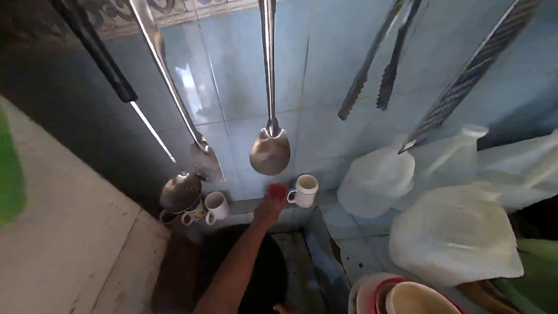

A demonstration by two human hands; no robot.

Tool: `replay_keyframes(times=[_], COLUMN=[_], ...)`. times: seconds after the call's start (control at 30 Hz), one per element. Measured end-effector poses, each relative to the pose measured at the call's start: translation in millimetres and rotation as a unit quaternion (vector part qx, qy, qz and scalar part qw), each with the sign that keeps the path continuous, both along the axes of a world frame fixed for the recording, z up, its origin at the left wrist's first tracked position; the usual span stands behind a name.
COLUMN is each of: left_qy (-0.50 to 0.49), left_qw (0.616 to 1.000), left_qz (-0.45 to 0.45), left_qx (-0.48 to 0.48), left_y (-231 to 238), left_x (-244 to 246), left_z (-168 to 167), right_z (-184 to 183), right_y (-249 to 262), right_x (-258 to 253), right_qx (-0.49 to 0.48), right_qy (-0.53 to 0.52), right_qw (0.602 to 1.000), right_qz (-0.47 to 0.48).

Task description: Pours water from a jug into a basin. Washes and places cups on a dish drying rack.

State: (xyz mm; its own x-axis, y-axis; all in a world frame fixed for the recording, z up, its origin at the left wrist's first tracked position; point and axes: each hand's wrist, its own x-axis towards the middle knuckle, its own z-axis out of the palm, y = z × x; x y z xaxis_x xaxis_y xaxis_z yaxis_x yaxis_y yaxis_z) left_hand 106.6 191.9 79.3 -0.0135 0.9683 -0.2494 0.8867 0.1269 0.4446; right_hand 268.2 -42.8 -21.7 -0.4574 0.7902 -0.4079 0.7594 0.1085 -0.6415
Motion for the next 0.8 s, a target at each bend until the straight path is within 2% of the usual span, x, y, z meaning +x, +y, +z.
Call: replay_keyframes(times=[0.1, 0.13, 0.23, 0.3, 0.37, 0.43, 0.5, 0.53, 0.6, 0.67, 0.73, 0.8], left_qy=[-0.033, -0.046, -0.073, -0.104, -0.181, -0.300, -0.404, -0.424, -0.402, -0.347, -0.319, -0.331], left_qw=[0.996, 0.995, 0.992, 0.983, 0.949, 0.882, 0.816, 0.800, 0.804, 0.829, 0.839, 0.811], left_qz=[0.030, 0.039, 0.095, 0.145, 0.224, 0.297, 0.291, 0.276, 0.256, 0.281, 0.356, 0.461], left_qx=[0.072, 0.077, 0.029, -0.051, -0.126, -0.208, -0.293, -0.322, -0.356, -0.336, -0.261, -0.142], left_y=[-30, -46, -104, -138, -167, -192, -211, -215, -210, -196, -180, -167], left_x=[-11, -17, -44, -62, -72, -75, -78, -82, -99, -121, -140, -140], left_z=[-27, -37, -65, -88, -117, -145, -159, -170, -182, -194, -209, -224], right_z=[1, 2, -8, -21, -38, -56, -65, -65, -68, -68, -65, -63], right_y=[10, 15, 34, 49, 58, 62, 67, 70, 73, 75, 80, 87], right_x=[-2, -4, -21, -39, -57, -74, -90, -96, -103, -108, -110, -110], right_qx=[-0.025, -0.005, 0.120, 0.146, 0.113, 0.074, 0.014, -0.016, -0.030, -0.018, -0.056, -0.112], right_qy=[0.063, 0.072, 0.093, 0.094, 0.080, 0.072, 0.003, -0.029, -0.064, -0.084, -0.107, -0.129], right_qw=[0.995, 0.993, 0.984, 0.983, 0.990, 0.993, 0.995, 0.993, 0.985, 0.978, 0.979, 0.981], right_qz=[-0.071, -0.092, -0.098, -0.059, 0.004, 0.048, 0.094, 0.113, 0.158, 0.192, 0.163, 0.087])
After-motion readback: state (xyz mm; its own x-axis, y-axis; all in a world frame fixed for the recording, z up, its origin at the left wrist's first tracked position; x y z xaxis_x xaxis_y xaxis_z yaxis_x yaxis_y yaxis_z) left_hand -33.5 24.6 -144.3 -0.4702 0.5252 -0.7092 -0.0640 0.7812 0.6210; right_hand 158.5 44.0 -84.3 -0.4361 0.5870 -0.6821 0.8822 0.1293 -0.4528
